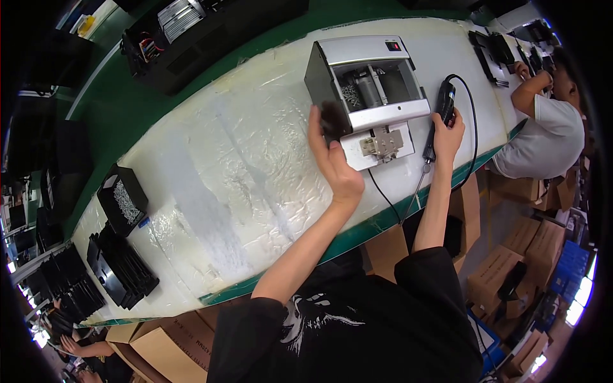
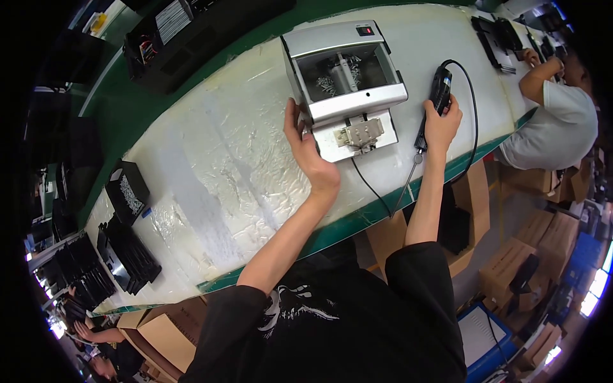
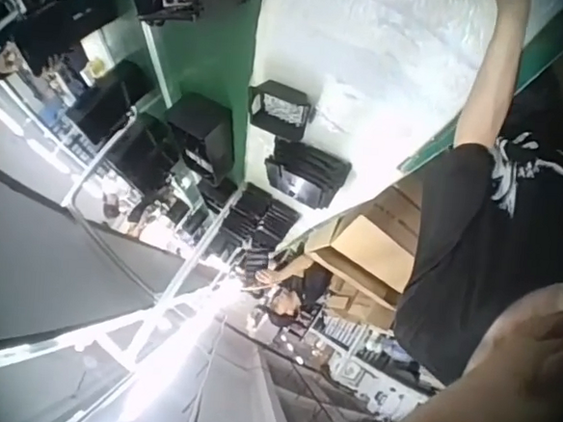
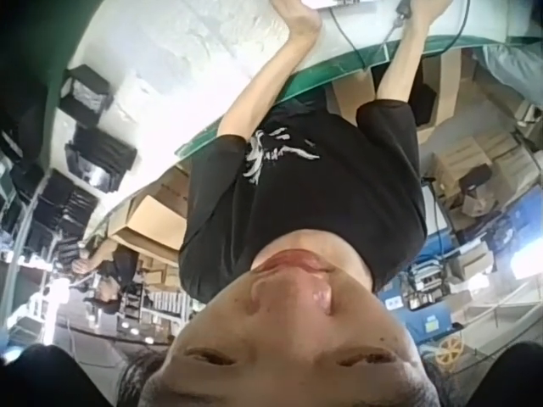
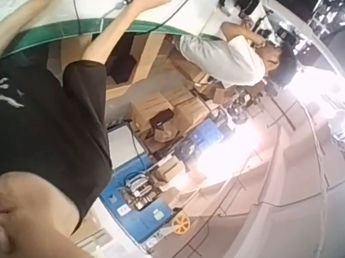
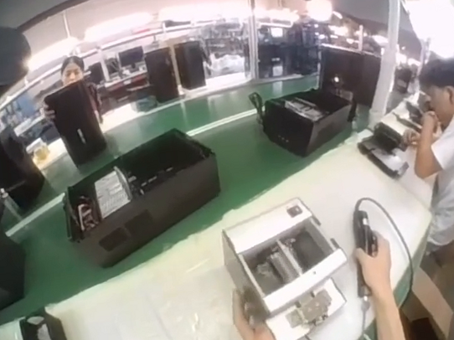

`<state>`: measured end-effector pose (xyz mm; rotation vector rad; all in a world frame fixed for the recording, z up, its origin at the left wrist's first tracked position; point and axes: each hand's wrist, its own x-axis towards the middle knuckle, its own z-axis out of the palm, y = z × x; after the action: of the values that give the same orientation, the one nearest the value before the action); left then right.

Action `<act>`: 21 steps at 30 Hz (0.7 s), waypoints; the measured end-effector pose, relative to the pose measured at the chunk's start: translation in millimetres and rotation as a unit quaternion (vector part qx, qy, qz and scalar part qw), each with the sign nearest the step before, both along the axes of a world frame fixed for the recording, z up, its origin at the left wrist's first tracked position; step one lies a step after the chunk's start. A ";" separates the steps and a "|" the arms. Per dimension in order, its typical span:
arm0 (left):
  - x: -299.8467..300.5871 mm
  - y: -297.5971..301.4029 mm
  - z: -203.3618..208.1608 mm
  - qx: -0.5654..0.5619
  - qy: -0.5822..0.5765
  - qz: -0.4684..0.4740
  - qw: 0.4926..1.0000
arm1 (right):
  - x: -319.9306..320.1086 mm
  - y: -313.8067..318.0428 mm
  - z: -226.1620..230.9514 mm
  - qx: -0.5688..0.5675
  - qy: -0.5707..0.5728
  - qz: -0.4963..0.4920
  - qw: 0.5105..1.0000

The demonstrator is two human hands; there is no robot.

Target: The person assembles internal components and a circuit board into an electronics housing using an electric screwdriver and an automatic screw feeder to secure them with screws.

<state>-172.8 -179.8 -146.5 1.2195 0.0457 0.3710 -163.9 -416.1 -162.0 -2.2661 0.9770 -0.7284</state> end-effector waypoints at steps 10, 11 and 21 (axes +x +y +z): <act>-4.3 17.6 -12.6 0.114 -0.026 -0.054 0.992 | -1.0 -0.5 -1.2 -0.011 0.019 -0.005 1.000; -6.7 24.9 -12.3 0.113 -0.027 -0.055 0.992 | -1.4 -1.1 -0.9 -0.006 0.019 -0.006 1.000; -27.8 59.1 -14.1 0.182 0.006 -0.179 0.967 | -0.4 -3.7 -3.4 0.005 0.015 0.005 1.000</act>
<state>-200.5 -120.7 -160.6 1.5597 -0.2409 0.0542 -164.3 -419.8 -165.5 -2.2773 0.9818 -0.6845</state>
